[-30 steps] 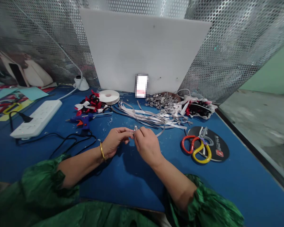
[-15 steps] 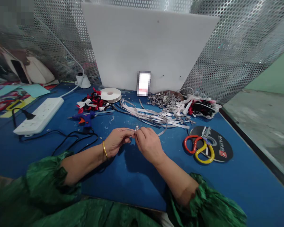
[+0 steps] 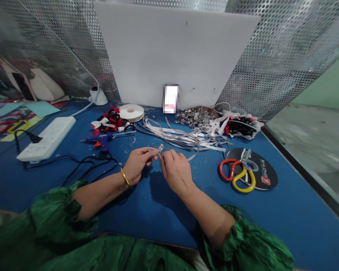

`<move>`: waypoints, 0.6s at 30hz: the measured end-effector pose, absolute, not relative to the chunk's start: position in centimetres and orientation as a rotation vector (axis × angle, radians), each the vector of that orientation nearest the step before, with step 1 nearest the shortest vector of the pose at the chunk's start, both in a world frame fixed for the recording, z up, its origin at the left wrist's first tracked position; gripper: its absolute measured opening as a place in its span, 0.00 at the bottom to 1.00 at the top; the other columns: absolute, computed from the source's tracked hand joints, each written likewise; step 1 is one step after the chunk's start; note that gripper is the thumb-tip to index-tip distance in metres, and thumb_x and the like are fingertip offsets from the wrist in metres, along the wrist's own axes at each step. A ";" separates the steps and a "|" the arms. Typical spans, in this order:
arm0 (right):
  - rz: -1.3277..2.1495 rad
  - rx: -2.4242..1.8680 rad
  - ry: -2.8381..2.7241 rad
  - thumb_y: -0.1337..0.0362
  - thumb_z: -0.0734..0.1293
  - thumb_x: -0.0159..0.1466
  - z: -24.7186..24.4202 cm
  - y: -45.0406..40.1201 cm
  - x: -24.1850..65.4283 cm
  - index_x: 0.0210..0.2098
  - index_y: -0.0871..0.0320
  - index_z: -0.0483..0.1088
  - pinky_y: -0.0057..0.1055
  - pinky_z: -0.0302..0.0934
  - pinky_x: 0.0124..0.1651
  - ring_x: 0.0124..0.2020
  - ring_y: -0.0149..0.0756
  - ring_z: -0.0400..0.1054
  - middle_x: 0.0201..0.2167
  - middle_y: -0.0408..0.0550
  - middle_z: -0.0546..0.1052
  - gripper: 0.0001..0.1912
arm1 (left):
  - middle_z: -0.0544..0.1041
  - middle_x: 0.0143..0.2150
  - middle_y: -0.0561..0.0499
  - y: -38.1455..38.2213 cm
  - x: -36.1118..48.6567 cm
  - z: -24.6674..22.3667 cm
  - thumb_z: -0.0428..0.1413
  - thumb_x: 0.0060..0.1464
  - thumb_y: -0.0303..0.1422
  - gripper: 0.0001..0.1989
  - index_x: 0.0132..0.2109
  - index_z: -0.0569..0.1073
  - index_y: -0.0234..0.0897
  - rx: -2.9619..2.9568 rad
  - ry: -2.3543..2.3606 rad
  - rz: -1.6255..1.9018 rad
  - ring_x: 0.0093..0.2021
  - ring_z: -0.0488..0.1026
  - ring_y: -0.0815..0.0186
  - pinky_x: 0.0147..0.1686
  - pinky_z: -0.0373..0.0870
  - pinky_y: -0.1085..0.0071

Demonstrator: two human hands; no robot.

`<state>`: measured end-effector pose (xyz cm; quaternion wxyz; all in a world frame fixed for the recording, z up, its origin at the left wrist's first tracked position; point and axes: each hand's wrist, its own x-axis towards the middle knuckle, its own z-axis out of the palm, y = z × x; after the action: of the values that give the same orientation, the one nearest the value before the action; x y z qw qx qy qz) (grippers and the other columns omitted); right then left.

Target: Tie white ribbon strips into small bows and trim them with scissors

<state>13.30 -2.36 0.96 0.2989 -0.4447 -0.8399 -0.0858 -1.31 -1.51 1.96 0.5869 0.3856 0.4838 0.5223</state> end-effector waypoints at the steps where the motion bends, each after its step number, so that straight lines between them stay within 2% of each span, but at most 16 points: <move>1: -0.239 -1.171 -2.268 0.66 0.57 0.69 1.0 -2.3 13.3 0.32 0.57 0.65 0.34 0.52 0.35 0.29 0.37 0.63 0.27 0.47 0.70 0.10 | 0.70 0.21 0.54 -1.5 -1.3 2.0 0.64 0.41 0.37 0.11 0.29 0.77 0.31 0.879 1.122 1.204 0.18 0.56 0.78 0.18 0.49 0.78; 9: -0.378 -1.031 -2.420 0.72 0.56 0.65 1.0 -2.0 13.2 0.28 0.58 0.64 0.34 0.49 0.34 0.26 0.37 0.58 0.25 0.46 0.67 0.10 | 0.68 0.19 0.54 -1.7 -1.3 2.4 0.63 0.37 0.31 0.08 0.26 0.76 0.30 0.750 1.114 1.165 0.21 0.61 0.77 0.21 0.54 0.79; 18: -0.413 -1.000 -2.414 0.70 0.55 0.68 0.6 -2.1 13.2 0.28 0.58 0.64 0.35 0.50 0.35 0.27 0.37 0.59 0.25 0.47 0.67 0.13 | 0.65 0.18 0.56 -1.3 -1.8 2.5 0.62 0.38 0.32 0.08 0.25 0.74 0.30 0.737 1.080 1.120 0.18 0.57 0.78 0.21 0.54 0.78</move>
<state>13.19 -2.06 0.65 0.2455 -0.3666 -0.8846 -0.1515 -1.77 -1.32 2.47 0.6519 0.3245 0.4757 0.4934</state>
